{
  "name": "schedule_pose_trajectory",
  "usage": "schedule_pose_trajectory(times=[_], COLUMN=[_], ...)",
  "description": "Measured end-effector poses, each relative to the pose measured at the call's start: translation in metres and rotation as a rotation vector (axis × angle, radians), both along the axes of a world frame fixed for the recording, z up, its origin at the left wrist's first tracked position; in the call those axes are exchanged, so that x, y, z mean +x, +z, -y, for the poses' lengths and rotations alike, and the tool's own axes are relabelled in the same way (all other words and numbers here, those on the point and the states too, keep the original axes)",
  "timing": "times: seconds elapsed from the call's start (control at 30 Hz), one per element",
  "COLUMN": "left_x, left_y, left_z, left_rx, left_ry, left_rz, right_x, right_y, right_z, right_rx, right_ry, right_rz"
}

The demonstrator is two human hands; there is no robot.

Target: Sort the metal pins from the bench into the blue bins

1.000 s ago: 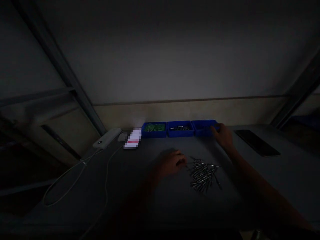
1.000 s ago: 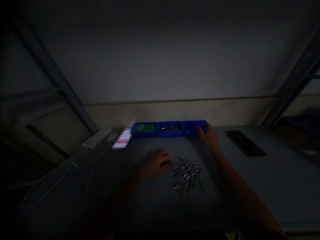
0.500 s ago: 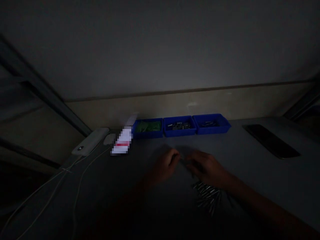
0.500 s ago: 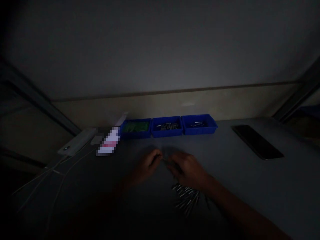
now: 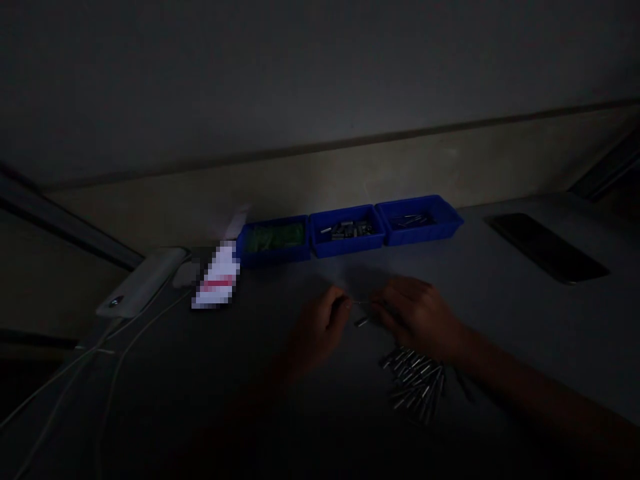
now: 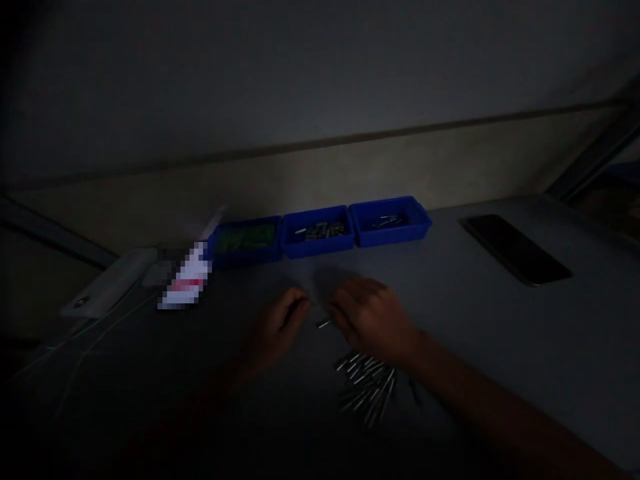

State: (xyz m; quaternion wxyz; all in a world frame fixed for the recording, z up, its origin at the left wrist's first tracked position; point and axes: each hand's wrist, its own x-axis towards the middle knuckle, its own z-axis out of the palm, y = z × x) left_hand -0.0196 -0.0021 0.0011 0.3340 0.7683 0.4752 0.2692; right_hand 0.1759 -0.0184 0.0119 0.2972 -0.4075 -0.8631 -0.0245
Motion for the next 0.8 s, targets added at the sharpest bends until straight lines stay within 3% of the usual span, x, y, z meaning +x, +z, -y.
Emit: schedule_pose_trajectory(times=[0.3,0.8], left_x=[-0.0016,-0.0055], left_y=[0.0021,-0.0008], left_z=[0.0005,-0.0008], left_rx=[0.009,0.119], left_ry=[0.022,-0.052], left_rz=[0.104,-0.016], right_x=[0.0039,-0.0002], right_y=[-0.0015,-0.0033], right_z=[0.0002,0.0021], right_rx=[-0.074,-0.145], right_ry=[0.037,0.095], right_rz=[-0.047,-0.094])
